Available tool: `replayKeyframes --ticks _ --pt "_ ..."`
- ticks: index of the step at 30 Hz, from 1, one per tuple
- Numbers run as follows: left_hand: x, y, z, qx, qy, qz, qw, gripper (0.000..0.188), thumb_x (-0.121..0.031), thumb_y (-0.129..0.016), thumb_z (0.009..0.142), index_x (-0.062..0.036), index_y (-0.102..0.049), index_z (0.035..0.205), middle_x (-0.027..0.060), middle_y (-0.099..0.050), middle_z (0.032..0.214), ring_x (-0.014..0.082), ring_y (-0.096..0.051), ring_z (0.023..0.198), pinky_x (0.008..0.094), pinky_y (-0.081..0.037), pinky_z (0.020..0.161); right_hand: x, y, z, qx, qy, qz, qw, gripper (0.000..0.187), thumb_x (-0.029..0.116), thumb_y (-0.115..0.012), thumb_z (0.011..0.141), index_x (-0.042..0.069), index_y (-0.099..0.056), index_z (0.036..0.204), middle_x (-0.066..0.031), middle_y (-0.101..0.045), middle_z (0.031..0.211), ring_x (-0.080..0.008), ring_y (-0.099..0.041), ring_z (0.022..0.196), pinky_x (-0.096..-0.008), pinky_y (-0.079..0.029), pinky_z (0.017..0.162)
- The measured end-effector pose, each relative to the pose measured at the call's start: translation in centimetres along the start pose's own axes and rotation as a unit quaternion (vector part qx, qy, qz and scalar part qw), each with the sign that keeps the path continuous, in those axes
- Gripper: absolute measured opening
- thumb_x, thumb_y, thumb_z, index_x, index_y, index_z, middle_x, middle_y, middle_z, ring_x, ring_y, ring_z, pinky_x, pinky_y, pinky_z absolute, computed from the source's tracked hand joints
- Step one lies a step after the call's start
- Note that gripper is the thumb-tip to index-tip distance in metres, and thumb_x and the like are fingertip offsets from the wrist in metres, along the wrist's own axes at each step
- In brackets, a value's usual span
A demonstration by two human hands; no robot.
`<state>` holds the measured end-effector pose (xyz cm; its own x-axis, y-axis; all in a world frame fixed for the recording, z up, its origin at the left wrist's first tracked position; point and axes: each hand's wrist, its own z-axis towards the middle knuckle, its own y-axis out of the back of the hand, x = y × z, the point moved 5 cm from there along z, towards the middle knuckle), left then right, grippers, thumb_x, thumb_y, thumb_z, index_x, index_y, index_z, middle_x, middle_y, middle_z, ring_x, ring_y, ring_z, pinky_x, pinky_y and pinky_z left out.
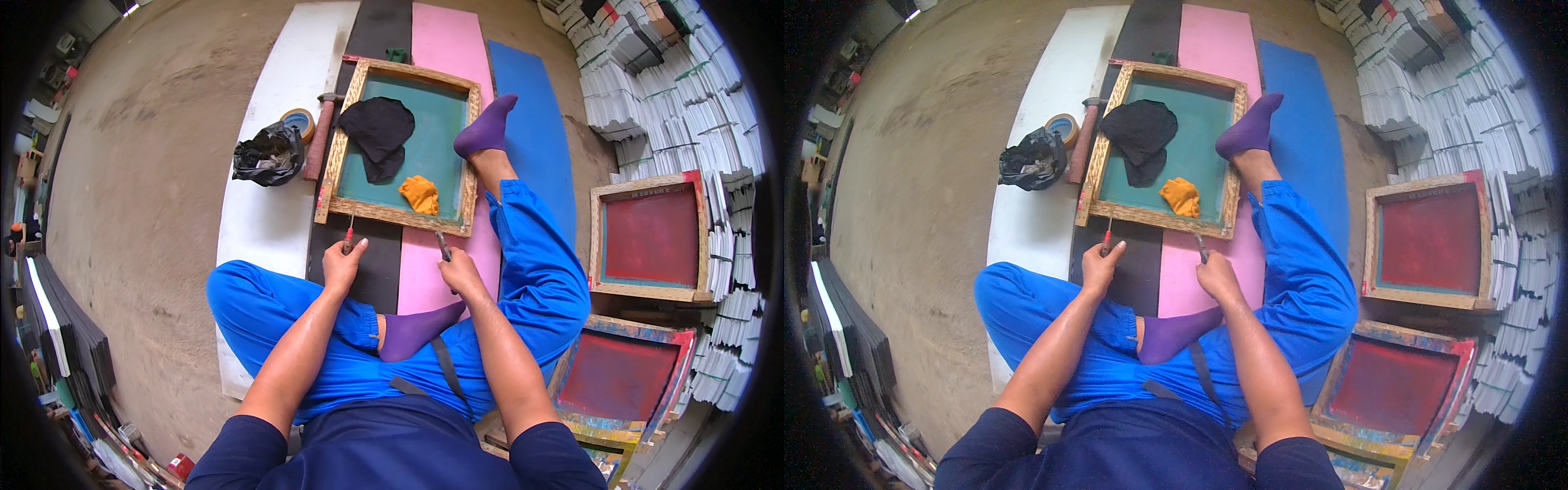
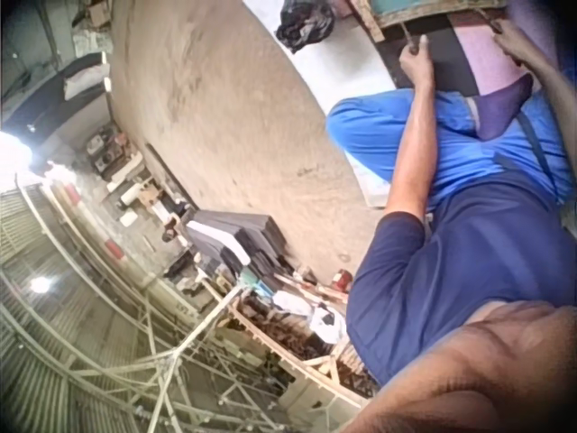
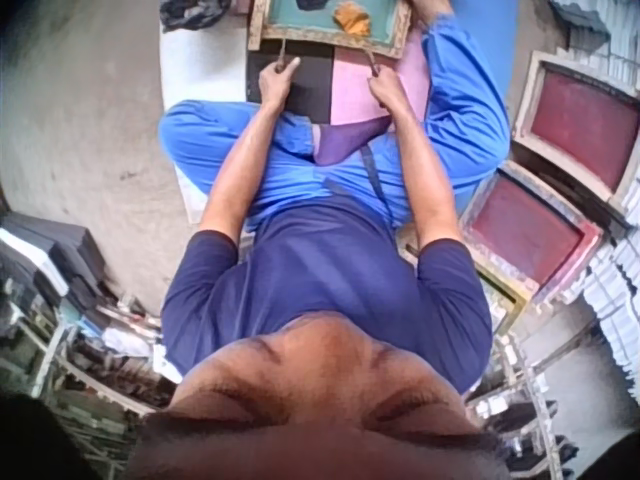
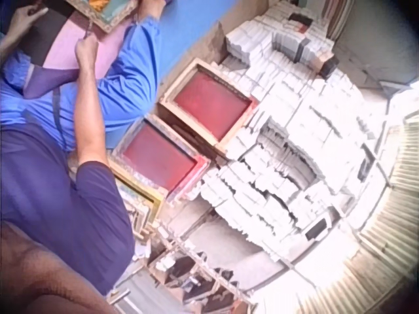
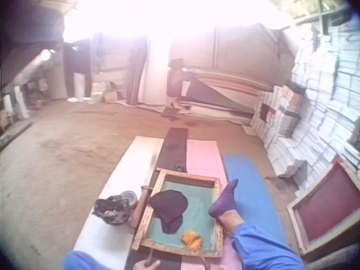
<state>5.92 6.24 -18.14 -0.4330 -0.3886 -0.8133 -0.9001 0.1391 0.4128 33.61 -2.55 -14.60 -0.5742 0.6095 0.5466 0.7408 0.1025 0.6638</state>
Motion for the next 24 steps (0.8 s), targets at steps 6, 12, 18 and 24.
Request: replayKeyframes --ticks 6,12,18,24 --pt "-1.0 -0.7 -0.5 0.022 -0.019 0.025 0.999 0.049 -0.045 -0.077 0.084 -0.0008 -0.063 0.069 0.0074 -0.057 0.058 0.0178 -0.054 0.056 0.0387 -0.043 0.057 0.5 1.5 -0.1 0.003 -0.025 0.007 1.0 0.025 0.012 -0.057 0.088 -0.008 -0.061 0.102 -0.0289 -0.069 0.085 -0.0413 -0.07 0.071 -0.0499 -0.054 0.059" --pt "-0.4 -0.4 -0.1 0.029 -0.017 0.027 0.999 0.048 -0.044 -0.077 0.084 -0.0004 -0.062 0.069 0.0076 -0.056 0.057 0.0179 -0.052 0.055 0.039 -0.042 0.056 1.8 0.9 0.5 0.031 -0.052 -0.002 0.998 0.026 0.007 -0.051 0.085 -0.011 -0.061 0.1 -0.0328 -0.068 0.087 -0.0436 -0.07 0.074 -0.0505 -0.055 0.062" --pt "-1.3 -0.7 -0.4 0.03 -0.027 0.002 0.999 0.05 -0.044 -0.077 0.084 -0.0005 -0.06 0.067 0.0077 -0.055 0.056 0.0176 -0.051 0.054 0.0398 -0.04 0.055 1.4 0.0 1.4 0.028 -0.11 -0.03 0.993 0.031 0.008 -0.051 0.083 -0.01 -0.066 0.103 -0.0345 -0.068 0.101 -0.0492 -0.067 0.098 -0.0543 -0.054 0.084" --pt "-1.1 -0.9 0.0 0.033 -0.032 0.003 0.999 0.049 -0.043 -0.077 0.086 -0.0048 -0.057 0.063 -0.0008 -0.05 0.054 0.01 -0.045 0.052 0.0338 -0.034 0.049 2.9 0.5 0.7 0.014 -0.141 -0.081 0.987 0.033 0.016 -0.053 0.088 -0.006 -0.068 0.107 -0.0327 -0.067 0.109 -0.0469 -0.066 0.106 -0.055 -0.051 0.092"
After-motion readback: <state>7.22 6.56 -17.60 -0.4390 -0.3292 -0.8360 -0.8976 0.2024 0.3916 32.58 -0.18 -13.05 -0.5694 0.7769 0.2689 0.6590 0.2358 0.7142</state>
